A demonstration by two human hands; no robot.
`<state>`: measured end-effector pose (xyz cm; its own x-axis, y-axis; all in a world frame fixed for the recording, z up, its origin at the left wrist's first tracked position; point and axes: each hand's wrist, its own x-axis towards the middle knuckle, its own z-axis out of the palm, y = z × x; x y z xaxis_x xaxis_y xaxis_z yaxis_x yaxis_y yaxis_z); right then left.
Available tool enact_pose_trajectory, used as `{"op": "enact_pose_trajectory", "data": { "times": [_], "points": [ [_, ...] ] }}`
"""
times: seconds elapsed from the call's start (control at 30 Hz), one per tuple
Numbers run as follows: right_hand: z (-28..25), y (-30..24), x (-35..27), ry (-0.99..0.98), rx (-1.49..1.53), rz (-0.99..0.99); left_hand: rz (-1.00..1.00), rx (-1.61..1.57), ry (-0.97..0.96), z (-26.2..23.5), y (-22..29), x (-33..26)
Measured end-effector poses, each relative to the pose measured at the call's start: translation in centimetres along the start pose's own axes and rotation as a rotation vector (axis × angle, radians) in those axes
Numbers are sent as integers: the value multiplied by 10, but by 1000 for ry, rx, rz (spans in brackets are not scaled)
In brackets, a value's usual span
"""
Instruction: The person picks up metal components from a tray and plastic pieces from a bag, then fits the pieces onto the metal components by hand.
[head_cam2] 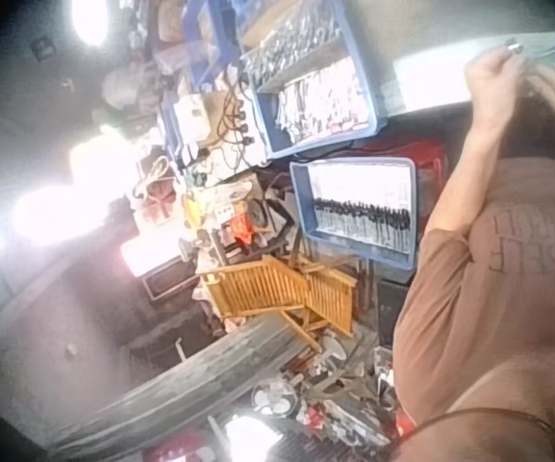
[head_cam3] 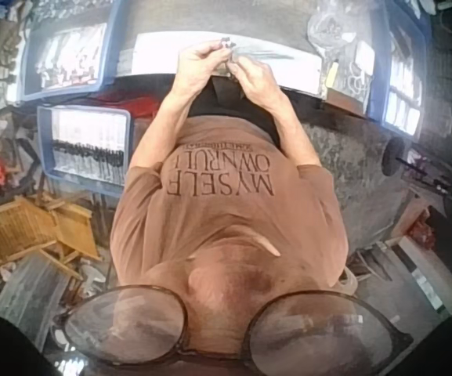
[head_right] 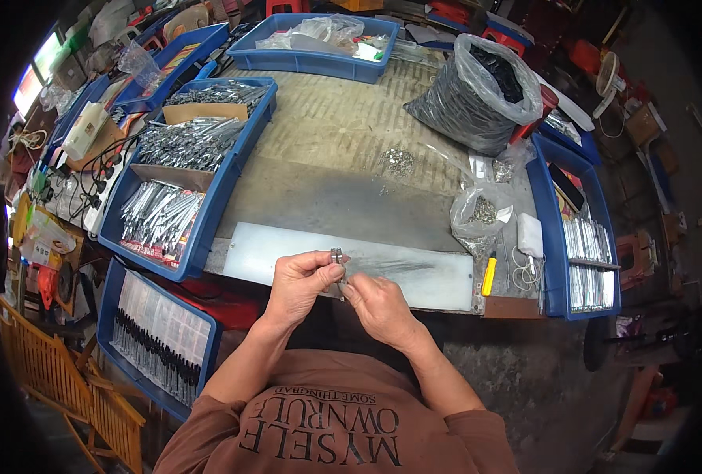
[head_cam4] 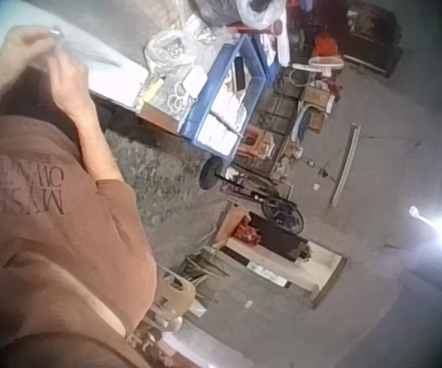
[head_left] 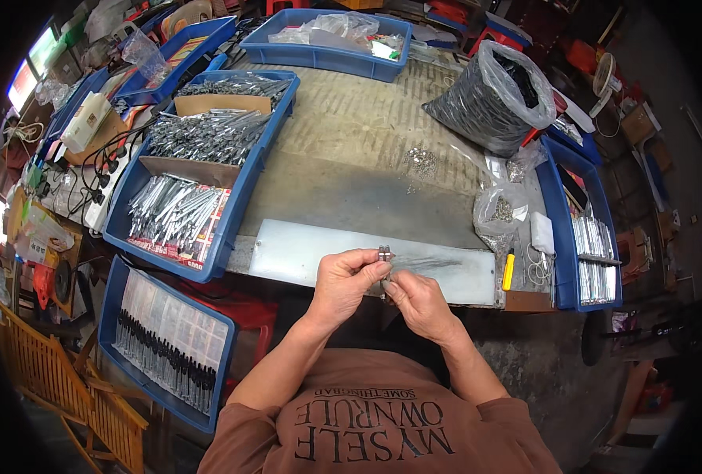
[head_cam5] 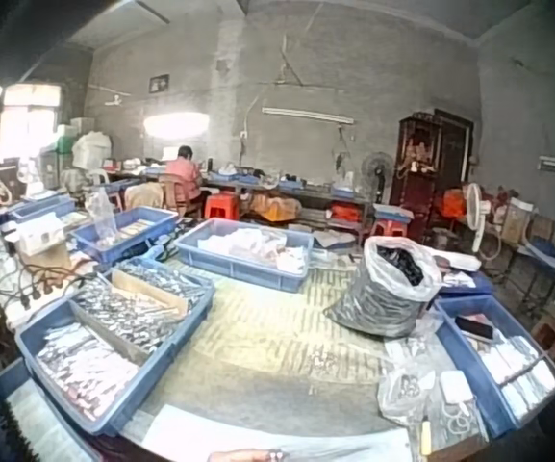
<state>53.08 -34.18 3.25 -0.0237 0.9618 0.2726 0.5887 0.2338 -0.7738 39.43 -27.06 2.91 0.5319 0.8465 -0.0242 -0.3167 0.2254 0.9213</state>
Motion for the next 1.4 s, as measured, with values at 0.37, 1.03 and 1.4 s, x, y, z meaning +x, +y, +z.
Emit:
{"op": "enact_pose_trajectory", "data": {
  "times": [0.37,1.03,1.4],
  "points": [
    [1,2,0,-25,34,62,-8,25,-28,1,0,4],
    [-5,-5,4,-136,246,195,-72,39,-58,1,6,6],
    [-5,-1,3,-164,245,212,-117,45,-69,0,7,7]
  ]
}}
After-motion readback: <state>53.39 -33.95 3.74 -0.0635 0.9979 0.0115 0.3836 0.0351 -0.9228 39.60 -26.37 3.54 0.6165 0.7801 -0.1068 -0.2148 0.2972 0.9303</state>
